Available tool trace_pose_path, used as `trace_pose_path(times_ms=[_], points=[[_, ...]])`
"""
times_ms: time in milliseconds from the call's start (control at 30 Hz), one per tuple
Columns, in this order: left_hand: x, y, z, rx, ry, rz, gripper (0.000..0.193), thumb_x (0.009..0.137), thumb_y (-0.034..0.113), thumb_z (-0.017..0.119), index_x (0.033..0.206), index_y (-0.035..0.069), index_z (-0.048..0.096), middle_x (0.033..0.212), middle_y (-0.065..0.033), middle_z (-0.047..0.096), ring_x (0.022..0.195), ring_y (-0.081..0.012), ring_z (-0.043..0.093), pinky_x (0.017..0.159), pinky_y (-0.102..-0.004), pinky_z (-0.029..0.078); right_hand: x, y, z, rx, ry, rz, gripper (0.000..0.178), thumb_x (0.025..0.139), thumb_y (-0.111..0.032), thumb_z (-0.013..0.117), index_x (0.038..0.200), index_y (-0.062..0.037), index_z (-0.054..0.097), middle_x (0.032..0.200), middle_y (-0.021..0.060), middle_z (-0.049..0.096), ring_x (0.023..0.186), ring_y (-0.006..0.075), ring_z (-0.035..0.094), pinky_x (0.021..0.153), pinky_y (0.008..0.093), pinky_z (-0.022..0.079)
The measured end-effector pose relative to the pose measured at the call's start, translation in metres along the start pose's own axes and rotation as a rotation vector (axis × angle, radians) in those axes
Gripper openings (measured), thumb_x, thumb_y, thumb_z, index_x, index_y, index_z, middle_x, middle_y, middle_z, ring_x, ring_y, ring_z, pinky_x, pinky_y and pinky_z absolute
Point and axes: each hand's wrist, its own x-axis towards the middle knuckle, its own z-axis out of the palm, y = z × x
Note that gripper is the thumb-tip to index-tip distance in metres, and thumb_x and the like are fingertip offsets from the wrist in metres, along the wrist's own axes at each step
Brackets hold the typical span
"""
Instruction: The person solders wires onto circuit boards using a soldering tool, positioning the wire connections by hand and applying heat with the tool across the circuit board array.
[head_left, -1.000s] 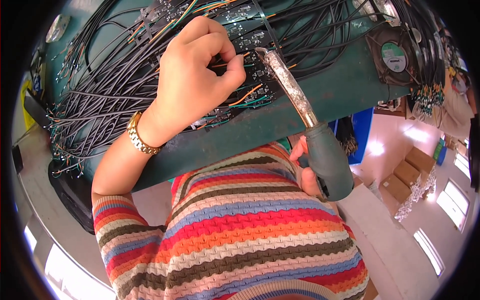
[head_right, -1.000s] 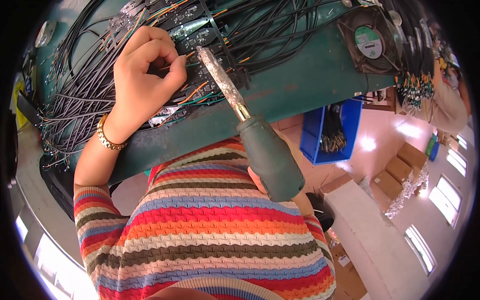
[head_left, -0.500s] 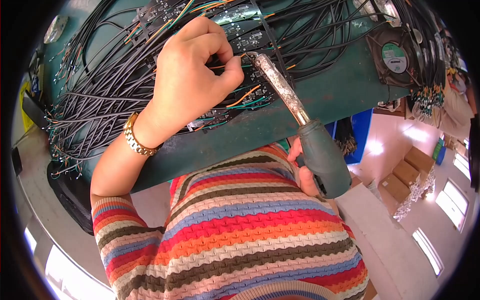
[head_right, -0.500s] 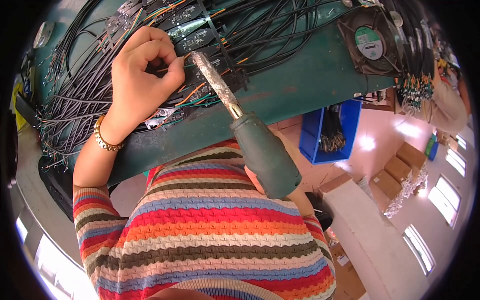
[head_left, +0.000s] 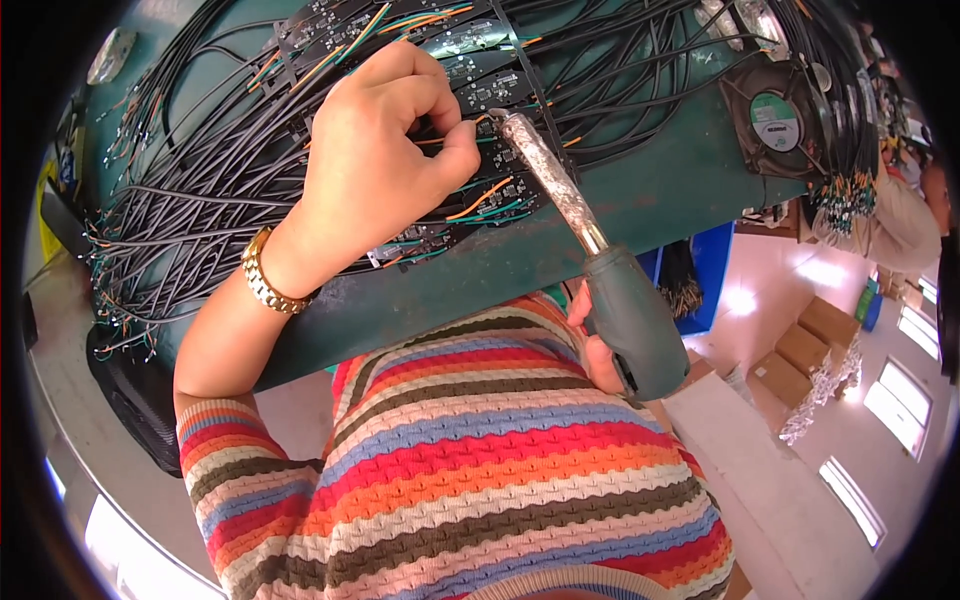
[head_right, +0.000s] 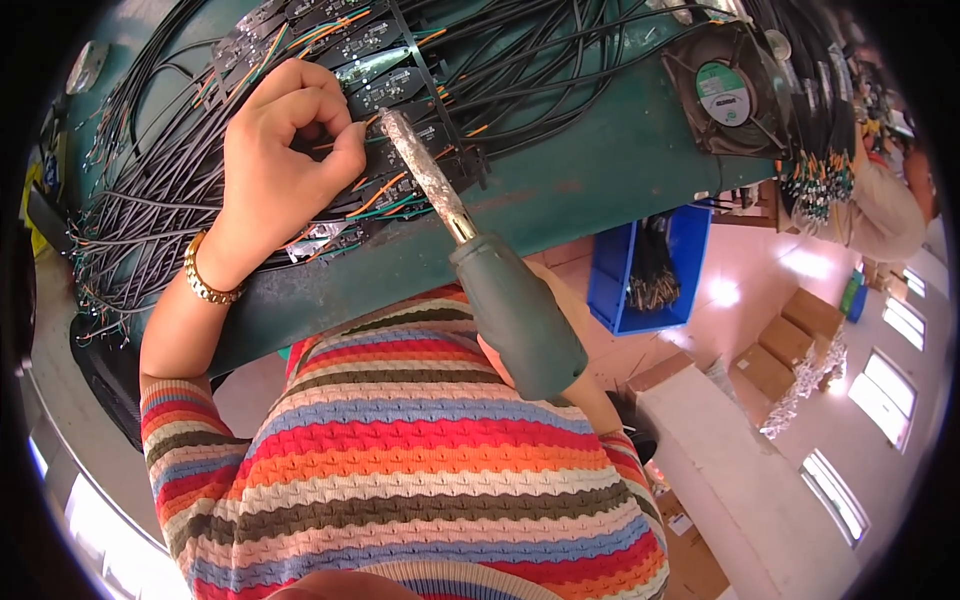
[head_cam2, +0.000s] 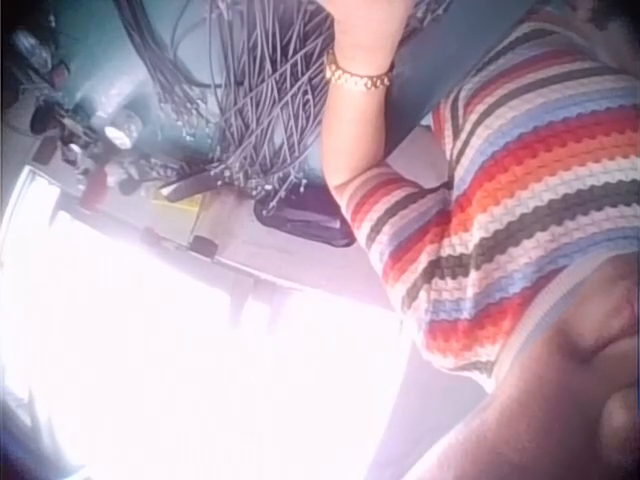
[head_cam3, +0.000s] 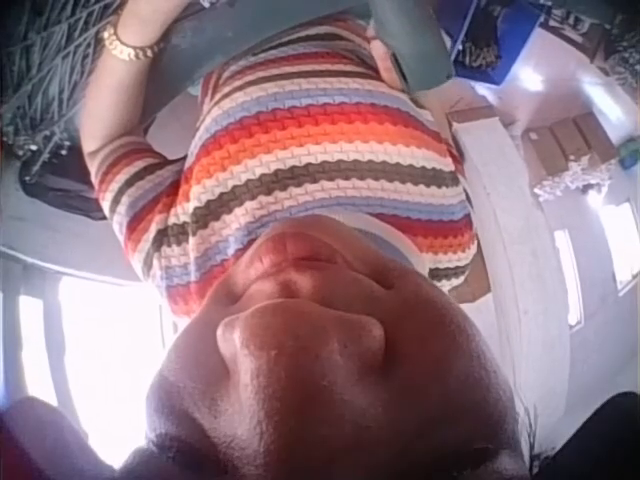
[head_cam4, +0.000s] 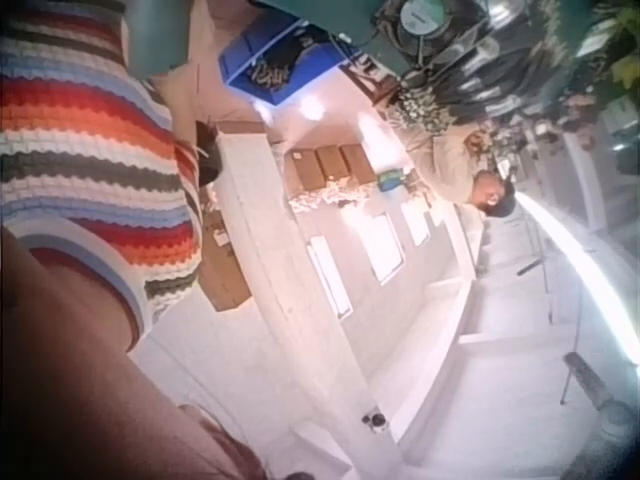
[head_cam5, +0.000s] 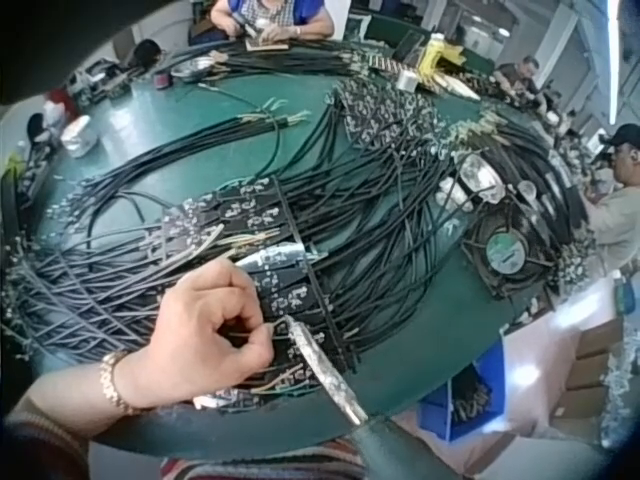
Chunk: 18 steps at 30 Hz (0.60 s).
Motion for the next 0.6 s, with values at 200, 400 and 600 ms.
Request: trace_pose_path(times_ms=[200,400,600], points=[[0.002,0.0,0.002,0.019,-0.01,0.02,0.013,0.065,0.003,0.071,0.063,0.002,0.058,0.076,-0.0064,0.057,0.062,-0.023,0.057,0.057,-0.0325,0.048,0.005,-0.004,-0.011,-0.064,-0.098,-0.075,0.045,0.092,-0.045,0.054,0.1,-0.0004,0.051,0.083,0.0087,0.052,0.074,0.0153,0.052,0.066,0.0292,0.042],[0.0,-0.001,0.0,0.016,-0.005,0.0,0.013,0.065,0.003,0.071,0.063,0.002,0.058,0.076,-0.0063,0.057,0.063,-0.0242,0.058,0.057,-0.0337,0.048,-0.003,0.007,-0.012,-0.01,-0.135,-0.035,0.049,0.091,-0.045,0.056,0.109,0.0005,0.051,0.091,0.0101,0.053,0.078,0.0162,0.054,0.067,0.03,0.043],[0.002,0.001,0.0,0.016,-0.015,0.007,0.013,0.065,0.003,0.071,0.063,0.002,0.058,0.076,-0.0064,0.056,0.063,-0.0234,0.058,0.057,-0.033,0.048,-0.015,-0.001,-0.019,0.308,-0.08,0.014,0.057,0.094,-0.04,0.057,0.129,0.003,0.042,0.096,0.0124,0.051,0.084,0.0188,0.054,0.073,0.0334,0.045]])
